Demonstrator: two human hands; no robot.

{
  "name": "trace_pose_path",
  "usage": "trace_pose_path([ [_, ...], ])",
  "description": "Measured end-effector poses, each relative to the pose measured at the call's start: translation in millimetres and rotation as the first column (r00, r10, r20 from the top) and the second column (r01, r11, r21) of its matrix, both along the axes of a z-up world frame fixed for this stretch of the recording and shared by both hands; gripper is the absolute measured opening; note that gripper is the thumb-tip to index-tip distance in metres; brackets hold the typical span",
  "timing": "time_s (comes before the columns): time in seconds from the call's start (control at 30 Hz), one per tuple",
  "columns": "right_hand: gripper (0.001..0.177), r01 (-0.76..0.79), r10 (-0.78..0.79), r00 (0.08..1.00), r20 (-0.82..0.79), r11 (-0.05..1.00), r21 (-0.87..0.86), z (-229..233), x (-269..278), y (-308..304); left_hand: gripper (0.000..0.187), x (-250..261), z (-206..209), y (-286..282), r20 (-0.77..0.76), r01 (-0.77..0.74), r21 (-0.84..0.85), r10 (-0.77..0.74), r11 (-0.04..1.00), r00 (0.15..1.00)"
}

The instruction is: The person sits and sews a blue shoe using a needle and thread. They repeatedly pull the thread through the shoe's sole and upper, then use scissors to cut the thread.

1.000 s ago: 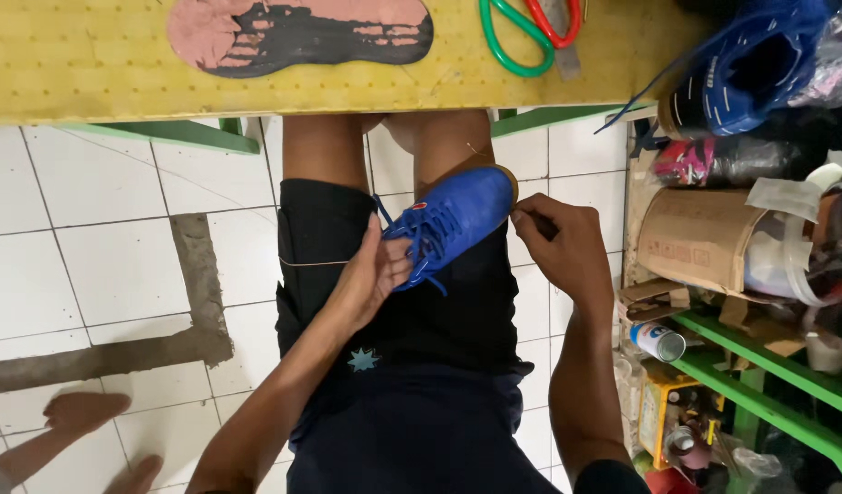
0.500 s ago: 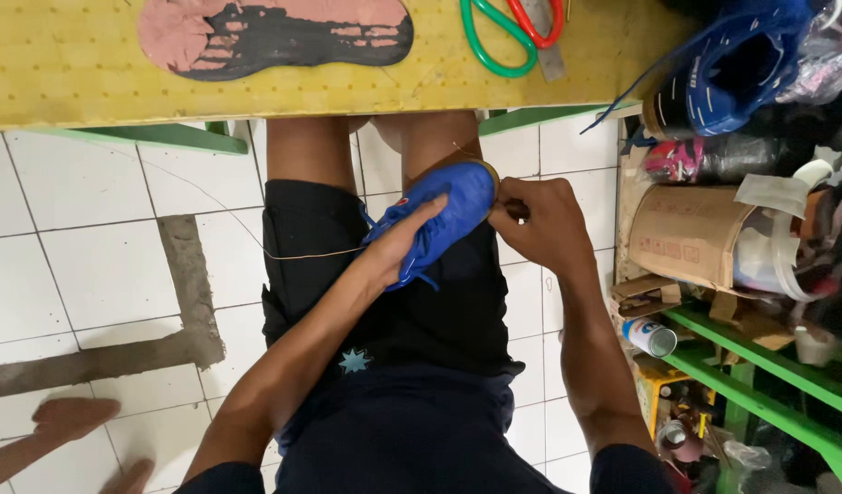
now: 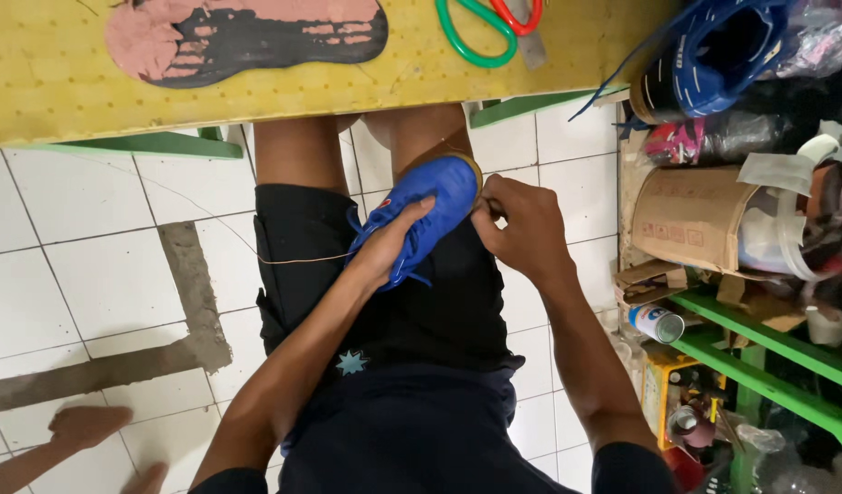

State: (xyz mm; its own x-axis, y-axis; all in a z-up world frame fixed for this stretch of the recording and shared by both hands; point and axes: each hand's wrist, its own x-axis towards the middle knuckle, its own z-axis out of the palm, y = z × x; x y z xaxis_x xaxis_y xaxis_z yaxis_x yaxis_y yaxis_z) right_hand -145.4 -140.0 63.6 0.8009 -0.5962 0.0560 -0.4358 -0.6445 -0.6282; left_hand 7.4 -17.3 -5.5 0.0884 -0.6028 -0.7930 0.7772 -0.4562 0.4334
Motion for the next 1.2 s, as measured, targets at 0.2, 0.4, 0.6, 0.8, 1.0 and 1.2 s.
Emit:
trace_pose_path([
  [0.2,0.018,-0.008,-0.087,0.950,-0.301,0.953,-0.303,-3,0,23,0.097,12,25,8,0.105,0.190,0.130,-0.204,0.973,0.973],
  [0.4,0.045,0.295,-0.315,0.945,-0.091,0.939,-0.177,-64,-48,4,0.058,19,6,21,-0.070,0.045,-0.098,-0.052,0.994,0.996],
  [0.6,0.009,0.623,-0.626,0.767,-0.142,0.779,-0.066,-55,-89,5,0.013,49,-31,89,0.472,0.627,-0.456,-0.425,0.632,0.772],
  [0.8,0.012,0.106,-0.734,0.549,0.400,0.536,0.837,-28,-51,41,0.020,48,-33,96,0.916,0.639,0.085,-0.312,0.764,0.252],
  [1.0,0.017,-0.070,-0.644,0.578,0.500,0.572,0.817,-28,-16,58,0.013,23,-47,78,0.906,0.575,0.257,-0.400,0.776,0.135],
  [1.2,0.022,0.188,-0.480,0.813,0.331,0.753,0.631,-29,-47,50,0.019,35,-49,80,0.777,0.535,0.271,-0.510,0.800,0.369],
])
